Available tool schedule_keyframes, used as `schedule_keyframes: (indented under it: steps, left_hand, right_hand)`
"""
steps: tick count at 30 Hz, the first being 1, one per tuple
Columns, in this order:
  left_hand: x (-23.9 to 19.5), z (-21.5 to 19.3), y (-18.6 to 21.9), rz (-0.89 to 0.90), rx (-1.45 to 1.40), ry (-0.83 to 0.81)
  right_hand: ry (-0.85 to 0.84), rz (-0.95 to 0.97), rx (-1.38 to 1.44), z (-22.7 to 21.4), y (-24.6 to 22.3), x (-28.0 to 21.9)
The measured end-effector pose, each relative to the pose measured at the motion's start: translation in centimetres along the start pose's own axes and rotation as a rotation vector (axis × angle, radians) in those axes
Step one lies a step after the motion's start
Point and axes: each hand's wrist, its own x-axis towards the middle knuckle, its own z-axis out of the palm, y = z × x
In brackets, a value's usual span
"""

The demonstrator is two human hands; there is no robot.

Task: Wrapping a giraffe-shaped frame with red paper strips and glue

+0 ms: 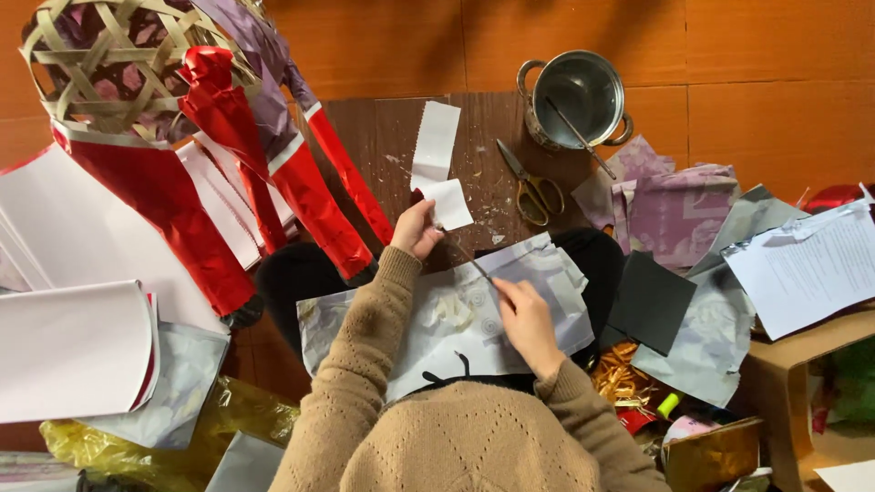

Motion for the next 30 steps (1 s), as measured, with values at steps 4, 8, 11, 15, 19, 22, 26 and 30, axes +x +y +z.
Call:
schedule_keyframes:
  steps: [4, 8, 11, 15, 19, 22, 26, 30]
  left_hand:
    - [-8.4, 5.6, 3.2, 0.032, -0.036, -0.017]
    - [-8.8, 5.7, 3.6, 0.092, -0.062, -0.042]
    - [-10.2, 6.5, 4.5, 0.110, -0.044, -0.089]
    - [-10.0, 6.9, 4.7, 0.163, -0.025, -0.194]
    - [-11.3, 8.4, 3.8, 0.196, 0.040, -0.230]
    - [-12.6, 10.4, 4.5, 0.258, 0.032, -0.255]
    - [-13.1, 11.6, 4.0, 0.353, -0.126, -0.307]
    - [-13.0, 11.1, 3.9, 0.392, -0.168, -0.377]
  right_hand:
    - [0.073, 0.004, 0.022, -0.7, -1.0, -0.3]
    - [0.011, -0.032, 0.049, -1.8, -4.3, -1.1]
    - [0.109, -0.005, -0.049, -4.8, -1.3, 3.5]
    - [0.318, 0.051, -0.329, -8.1, 5.6, 13.3]
    - [0.268, 0.105, -0.573, -9.8, 7.0, 19.8]
    - [0.239, -0.078, -0.558, -10.4, -0.5, 17.9]
    - [0.049, -0.214, 0.103, -4.0, -5.2, 15.4]
    - [0.199, -0.320, 0.319, -4.2, -15.0, 11.2]
